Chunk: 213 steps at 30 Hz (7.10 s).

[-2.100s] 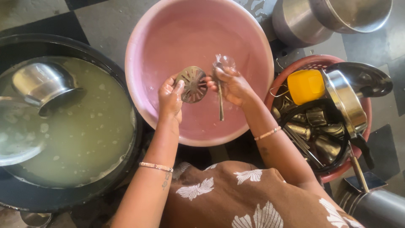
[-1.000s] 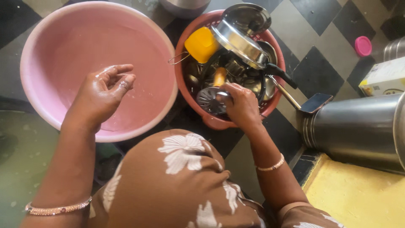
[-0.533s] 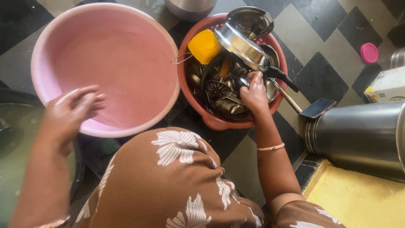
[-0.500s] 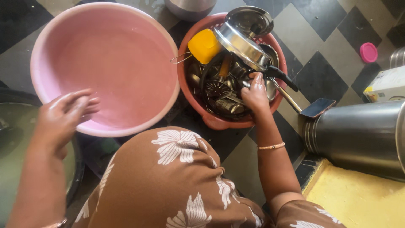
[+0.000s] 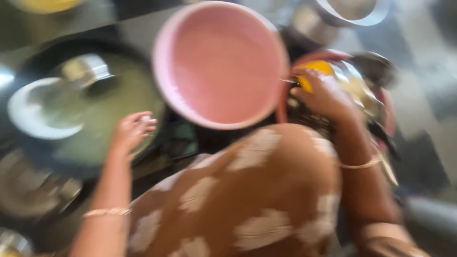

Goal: The person washes various kitchen utensils and cookware by hand using a scrubber and water from two basins. They scrub and rinse a metal bowl, a masher, a small pot, a plate, and a spoon, placing the cleaned items into a basket.

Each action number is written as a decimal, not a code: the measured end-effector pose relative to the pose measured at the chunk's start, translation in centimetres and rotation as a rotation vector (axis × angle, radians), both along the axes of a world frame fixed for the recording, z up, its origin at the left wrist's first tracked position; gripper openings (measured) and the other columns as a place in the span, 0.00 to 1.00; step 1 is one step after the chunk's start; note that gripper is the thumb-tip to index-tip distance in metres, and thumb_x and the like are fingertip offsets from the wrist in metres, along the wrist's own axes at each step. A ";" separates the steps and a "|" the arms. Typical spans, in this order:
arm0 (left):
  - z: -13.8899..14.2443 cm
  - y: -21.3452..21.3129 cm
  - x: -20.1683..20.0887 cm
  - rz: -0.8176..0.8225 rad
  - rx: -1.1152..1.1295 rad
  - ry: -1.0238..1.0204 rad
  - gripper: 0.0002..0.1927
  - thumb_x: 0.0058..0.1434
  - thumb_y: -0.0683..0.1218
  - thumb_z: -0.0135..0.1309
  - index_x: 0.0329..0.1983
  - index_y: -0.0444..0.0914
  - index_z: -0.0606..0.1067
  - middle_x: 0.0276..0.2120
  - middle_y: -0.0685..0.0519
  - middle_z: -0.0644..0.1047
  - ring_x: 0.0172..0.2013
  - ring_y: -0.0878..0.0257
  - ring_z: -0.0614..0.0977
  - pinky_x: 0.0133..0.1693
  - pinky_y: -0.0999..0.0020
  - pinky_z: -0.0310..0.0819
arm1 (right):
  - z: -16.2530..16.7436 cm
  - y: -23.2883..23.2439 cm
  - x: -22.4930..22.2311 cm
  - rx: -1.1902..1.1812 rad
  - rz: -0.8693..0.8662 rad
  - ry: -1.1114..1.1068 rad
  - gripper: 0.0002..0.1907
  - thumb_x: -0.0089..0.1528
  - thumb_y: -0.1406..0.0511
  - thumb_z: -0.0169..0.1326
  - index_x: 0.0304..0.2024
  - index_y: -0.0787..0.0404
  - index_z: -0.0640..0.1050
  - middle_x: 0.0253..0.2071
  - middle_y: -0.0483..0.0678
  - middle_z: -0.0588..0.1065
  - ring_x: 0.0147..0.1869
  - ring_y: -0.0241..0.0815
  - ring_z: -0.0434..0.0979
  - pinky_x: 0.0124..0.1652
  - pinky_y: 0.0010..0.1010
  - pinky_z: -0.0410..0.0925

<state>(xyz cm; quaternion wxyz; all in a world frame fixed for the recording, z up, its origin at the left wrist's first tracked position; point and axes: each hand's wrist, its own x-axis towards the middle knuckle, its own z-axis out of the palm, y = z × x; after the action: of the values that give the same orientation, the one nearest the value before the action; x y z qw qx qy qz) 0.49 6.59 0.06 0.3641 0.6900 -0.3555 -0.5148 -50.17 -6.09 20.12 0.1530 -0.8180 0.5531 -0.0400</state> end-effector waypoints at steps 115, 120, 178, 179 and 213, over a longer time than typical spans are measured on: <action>10.6 0.5 11.2 0.549 -0.600 -0.696 0.05 0.61 0.37 0.58 0.39 0.36 0.81 0.28 0.40 0.79 0.30 0.45 0.82 0.34 0.58 0.72 | -9.0 -4.3 44.8 0.170 0.527 -0.946 0.19 0.60 0.81 0.45 0.48 0.66 0.80 0.41 0.50 0.81 0.46 0.37 0.80 0.48 0.27 0.73; 8.6 0.6 11.2 0.677 -0.744 -0.493 0.08 0.62 0.40 0.57 0.42 0.32 0.79 0.28 0.43 0.78 0.27 0.56 0.77 0.33 0.64 0.70 | -10.1 -4.5 45.2 0.266 0.336 -1.025 0.08 0.68 0.75 0.52 0.46 0.67 0.81 0.38 0.45 0.78 0.43 0.34 0.74 0.45 0.27 0.68; 7.3 -3.3 7.0 0.164 -0.588 -0.898 0.17 0.52 0.36 0.55 0.43 0.43 0.83 0.39 0.47 0.83 0.42 0.46 0.83 0.42 0.52 0.76 | -3.8 -5.8 41.9 0.673 0.622 -0.684 0.16 0.64 0.59 0.58 0.42 0.67 0.79 0.43 0.57 0.81 0.50 0.55 0.83 0.53 0.42 0.75; 7.5 -3.5 7.1 0.164 -0.607 -0.901 0.15 0.55 0.37 0.56 0.44 0.43 0.82 0.39 0.47 0.82 0.42 0.47 0.83 0.42 0.52 0.76 | -3.0 -4.7 42.6 0.409 0.716 -0.556 0.16 0.61 0.61 0.61 0.44 0.68 0.78 0.43 0.57 0.81 0.50 0.56 0.83 0.52 0.40 0.74; -1.7 -6.5 -2.6 0.648 -0.234 0.772 0.25 0.66 0.57 0.46 0.53 0.32 0.76 0.39 0.45 0.85 0.35 0.60 0.84 0.32 0.69 0.75 | -13.3 -7.9 39.3 -0.312 -0.388 -1.140 0.13 0.70 0.64 0.50 0.54 0.63 0.77 0.40 0.47 0.77 0.42 0.38 0.73 0.43 0.32 0.71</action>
<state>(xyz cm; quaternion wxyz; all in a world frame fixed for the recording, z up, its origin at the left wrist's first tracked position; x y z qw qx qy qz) -2.12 0.11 -1.68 0.6843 0.4790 -0.0184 -0.5495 -10.91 -14.03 6.77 0.2927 -0.5654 0.5105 -0.5780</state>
